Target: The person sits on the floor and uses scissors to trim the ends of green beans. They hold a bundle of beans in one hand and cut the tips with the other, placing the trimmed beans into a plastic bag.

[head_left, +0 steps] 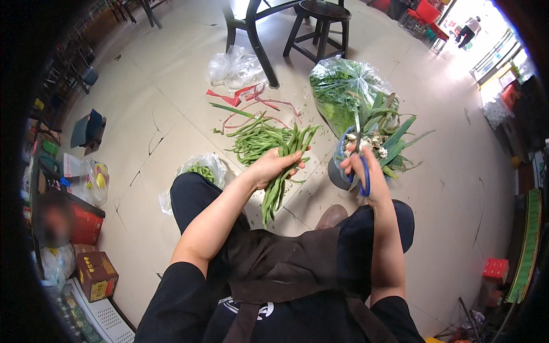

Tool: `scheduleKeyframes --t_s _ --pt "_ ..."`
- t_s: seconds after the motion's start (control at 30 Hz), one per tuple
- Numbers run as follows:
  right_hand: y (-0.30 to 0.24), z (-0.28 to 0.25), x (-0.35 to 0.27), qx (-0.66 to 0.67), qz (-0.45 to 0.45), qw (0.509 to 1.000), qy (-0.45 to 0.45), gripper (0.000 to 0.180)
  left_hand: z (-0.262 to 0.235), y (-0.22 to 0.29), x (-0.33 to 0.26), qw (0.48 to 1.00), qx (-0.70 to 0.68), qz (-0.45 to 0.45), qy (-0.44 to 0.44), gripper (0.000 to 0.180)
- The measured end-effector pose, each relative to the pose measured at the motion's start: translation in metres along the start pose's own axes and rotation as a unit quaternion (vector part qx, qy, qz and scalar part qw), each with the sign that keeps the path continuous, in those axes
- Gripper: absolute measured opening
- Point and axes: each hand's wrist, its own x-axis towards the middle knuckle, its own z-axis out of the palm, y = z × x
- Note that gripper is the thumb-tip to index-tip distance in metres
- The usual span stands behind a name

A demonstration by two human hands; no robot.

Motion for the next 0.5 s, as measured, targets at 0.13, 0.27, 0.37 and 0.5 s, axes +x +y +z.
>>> scheduleKeyframes --t_s 0.13,0.27,0.37,0.5 --pt "0.013 -0.002 -0.024 -0.114 0.086 0.989 -0.044 0.032 0.008 0.009 0.002 0.993 0.084 0.017 0.076 0.028" --pt "0.024 0.001 -0.033 -0.036 0.104 0.993 -0.040 0.035 0.013 -0.001 0.016 0.961 0.229 0.101 0.115 0.021" --pt "0.021 0.000 -0.035 -0.005 0.116 0.992 -0.044 0.034 0.013 -0.003 0.020 0.933 0.304 0.144 0.132 0.023" --pt "0.023 -0.001 -0.034 -0.038 0.117 0.992 -0.025 0.034 0.022 -0.001 0.023 0.937 0.279 0.144 0.155 0.023"
